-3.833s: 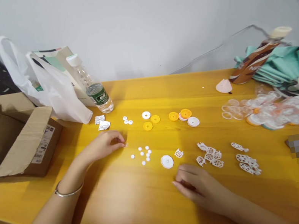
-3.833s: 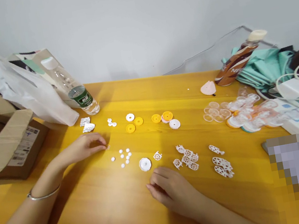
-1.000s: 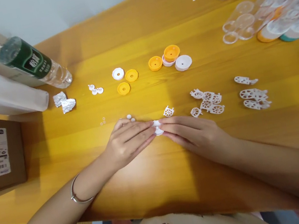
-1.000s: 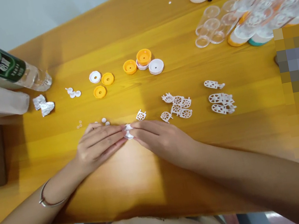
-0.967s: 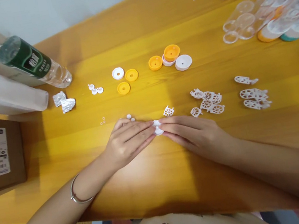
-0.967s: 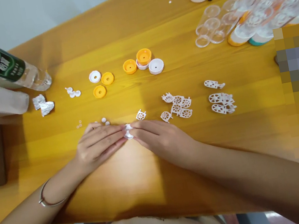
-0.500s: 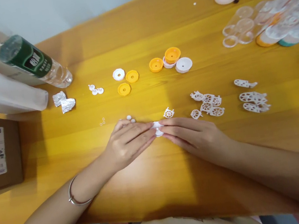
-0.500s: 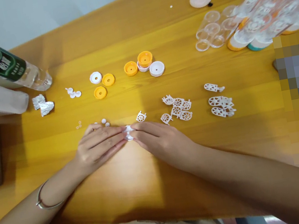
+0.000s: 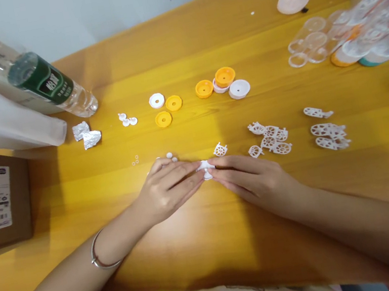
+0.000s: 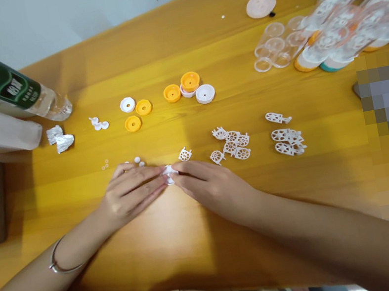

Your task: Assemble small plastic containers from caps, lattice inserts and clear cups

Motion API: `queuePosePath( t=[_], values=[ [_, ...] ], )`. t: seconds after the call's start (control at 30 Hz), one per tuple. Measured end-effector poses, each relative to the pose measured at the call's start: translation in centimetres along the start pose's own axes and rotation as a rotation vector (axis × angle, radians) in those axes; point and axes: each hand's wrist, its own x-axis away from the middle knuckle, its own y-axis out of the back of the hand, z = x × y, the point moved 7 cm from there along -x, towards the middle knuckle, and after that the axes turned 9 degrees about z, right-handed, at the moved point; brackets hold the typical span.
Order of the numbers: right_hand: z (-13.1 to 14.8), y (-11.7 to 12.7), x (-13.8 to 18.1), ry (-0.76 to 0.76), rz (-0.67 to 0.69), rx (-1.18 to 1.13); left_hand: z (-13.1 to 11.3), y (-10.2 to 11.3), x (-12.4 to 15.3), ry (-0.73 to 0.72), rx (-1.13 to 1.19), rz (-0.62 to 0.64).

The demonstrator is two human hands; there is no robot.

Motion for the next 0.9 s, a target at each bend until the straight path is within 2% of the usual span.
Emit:
queuePosePath(
  t=[0.4,0.57,0.63,0.73,0.8,0.9],
  values=[
    [0.2,-0.1,-0.1,0.021,0.023,0.034,-1.0,0.2,-0.3,-0.054,-0.144,0.041],
    [0.2,0.0,-0.2,0.032,-0.019,0.035,-0.6,0.6,-0.3,-0.040,-0.083,0.014],
    [0.1,0.0,-0.2,0.024,-0.022,0.033,0.6,1.4,-0.3,0.039,-0.020,-0.049],
    [0.0,0.0,-0.1,0.010,-0.047,0.046,3.5,2.5,-0.1,0.273,0.065,-0.121],
    [-0.1,0.1,-0.2,0.009,-0.066,0.050,5.3,2.6,0.0,0.390,0.154,-0.083],
    [0.0,0.2,-0.2,0.017,-0.078,0.050,6.6,2.4,-0.1,0.424,0.283,0.022]
  ],
)
